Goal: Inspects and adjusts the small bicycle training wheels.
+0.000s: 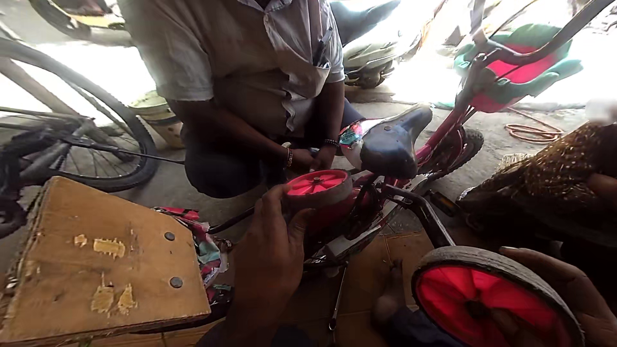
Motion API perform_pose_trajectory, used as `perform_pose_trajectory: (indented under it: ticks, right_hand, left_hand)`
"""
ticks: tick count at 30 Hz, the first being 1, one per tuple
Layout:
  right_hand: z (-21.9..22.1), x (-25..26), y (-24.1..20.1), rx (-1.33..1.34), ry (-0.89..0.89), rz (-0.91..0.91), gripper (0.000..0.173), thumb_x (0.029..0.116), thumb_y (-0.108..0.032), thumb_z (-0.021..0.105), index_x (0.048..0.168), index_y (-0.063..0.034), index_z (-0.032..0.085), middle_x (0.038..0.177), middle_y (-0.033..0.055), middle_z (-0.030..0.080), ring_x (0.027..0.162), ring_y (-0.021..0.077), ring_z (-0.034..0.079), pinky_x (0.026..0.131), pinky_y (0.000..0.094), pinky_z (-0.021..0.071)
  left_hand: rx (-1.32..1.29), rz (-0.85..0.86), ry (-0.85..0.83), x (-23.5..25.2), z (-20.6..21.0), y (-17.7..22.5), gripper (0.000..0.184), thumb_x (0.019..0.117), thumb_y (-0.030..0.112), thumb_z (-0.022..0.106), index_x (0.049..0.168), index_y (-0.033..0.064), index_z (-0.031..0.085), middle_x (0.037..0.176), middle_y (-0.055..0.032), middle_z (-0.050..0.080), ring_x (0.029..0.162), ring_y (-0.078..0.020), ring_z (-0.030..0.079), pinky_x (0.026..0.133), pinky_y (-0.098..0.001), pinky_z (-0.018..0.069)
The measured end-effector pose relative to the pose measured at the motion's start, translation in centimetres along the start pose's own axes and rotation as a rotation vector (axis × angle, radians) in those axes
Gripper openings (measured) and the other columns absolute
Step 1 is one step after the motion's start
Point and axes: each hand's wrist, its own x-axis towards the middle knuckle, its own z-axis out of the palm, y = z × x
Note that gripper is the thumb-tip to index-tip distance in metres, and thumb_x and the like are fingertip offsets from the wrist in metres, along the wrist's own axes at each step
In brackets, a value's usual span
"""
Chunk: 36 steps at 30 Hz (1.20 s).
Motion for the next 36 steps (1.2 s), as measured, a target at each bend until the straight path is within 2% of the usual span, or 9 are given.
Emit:
perform_pose_trajectory:
  ticks: [5,11,14,16,20,25,27,32,36]
  right_hand:
    - [0.4,2.9,-2.9,-0.102,-0.125,-0.027,0.053,0.0872,-0.019,0.076,0.137,-0.0217,0.058,0.120,-0.0085,0.070,0.103,0.0076,0.069,0.087,0.0255,0.0614]
    - [0.0,4.9,-5.0,-0.123,-0.181,-0.023,0.047,0.0865,-0.014,0.074,0.131,-0.0197,0.061,0.115,-0.0087,0.070,0.100,0.0061,0.069,0.084,0.0233,0.0616]
    - [0.6,5.4,-5.1,-0.112,-0.211,0.019,0.044,0.0867,-0.015,0.074,0.129,-0.0208,0.063,0.111,-0.0097,0.072,0.096,0.0049,0.070,0.081,0.0224,0.0615]
    - [1.8,6.2,-4.4,-0.098,-0.209,0.022,0.040,0.0860,-0.019,0.075,0.125,-0.0225,0.066,0.104,-0.0075,0.073,0.089,0.0073,0.071,0.074,0.0235,0.0627]
    - [4.2,9.2,-2.9,-0.057,-0.272,0.081,0.040,0.0842,-0.031,0.075,0.123,-0.0255,0.068,0.099,-0.0011,0.075,0.083,0.0147,0.073,0.066,0.0312,0.0644]
    - [5.6,14.1,-3.4,0.200,-0.477,0.382,0.037,0.0889,-0.014,0.073,0.124,-0.0097,0.064,0.100,0.0136,0.074,0.084,0.0229,0.074,0.073,0.0377,0.0641]
    - [5.4,15.8,-2.8,0.267,-0.523,0.436,0.038,0.0905,-0.014,0.070,0.127,-0.0079,0.062,0.103,0.0152,0.074,0.087,0.0239,0.074,0.076,0.0393,0.0643]
    - [7.4,18.8,-2.1,0.221,-0.636,0.442,0.039,0.0935,-0.011,0.072,0.130,-0.0055,0.061,0.106,0.0159,0.074,0.092,0.0263,0.075,0.082,0.0421,0.0642]
    - [10.4,18.7,-1.8,0.277,-0.762,0.417,0.043,0.0928,-0.012,0.074,0.132,-0.0048,0.059,0.107,0.0163,0.073,0.092,0.0258,0.074,0.081,0.0416,0.0639]
  left_hand:
    - [0.004,0.018,0.035,-0.1,0.0,-0.1,0.057,0.1030,0.054,0.049,0.146,0.0164,0.048,0.119,-0.0110,0.065,0.094,-0.0320,0.070,0.071,-0.0571,0.0573]
    - [-0.018,-0.027,0.036,0.3,-0.2,-0.2,0.053,0.1032,0.050,0.052,0.146,0.0175,0.048,0.119,-0.0108,0.066,0.095,-0.0309,0.070,0.075,-0.0567,0.0575]
    - [-0.019,-0.018,0.045,0.4,-0.2,-0.5,0.054,0.1029,0.051,0.052,0.145,0.0163,0.048,0.118,-0.0094,0.066,0.094,-0.0288,0.070,0.074,-0.0549,0.0581]
    - [-0.020,-0.008,0.046,0.4,-0.2,-0.6,0.055,0.1027,0.052,0.051,0.145,0.0164,0.049,0.117,-0.0089,0.067,0.095,-0.0276,0.070,0.075,-0.0540,0.0582]
    - [-0.028,-0.028,0.023,0.5,-0.1,-0.5,0.055,0.1016,0.055,0.052,0.144,0.0190,0.050,0.118,-0.0070,0.066,0.097,-0.0267,0.069,0.076,-0.0535,0.0576]
    - [-0.017,-0.058,0.017,0.4,0.0,-0.5,0.057,0.1004,0.057,0.052,0.144,0.0212,0.050,0.118,-0.0058,0.067,0.095,-0.0264,0.070,0.073,-0.0540,0.0574]
    - [-0.024,-0.064,0.017,0.3,-0.1,-0.6,0.057,0.1006,0.058,0.050,0.145,0.0225,0.050,0.118,-0.0050,0.067,0.094,-0.0261,0.070,0.072,-0.0539,0.0575]
    - [-0.045,-0.040,0.018,0.3,-0.2,-0.8,0.053,0.1041,0.050,0.045,0.148,0.0210,0.047,0.120,-0.0057,0.067,0.098,-0.0256,0.070,0.074,-0.0544,0.0586]
    - [-0.124,-0.015,0.032,0.5,-0.2,-0.9,0.060,0.1031,0.053,0.031,0.151,0.0199,0.045,0.126,-0.0047,0.064,0.109,-0.0210,0.067,0.085,-0.0515,0.0582]
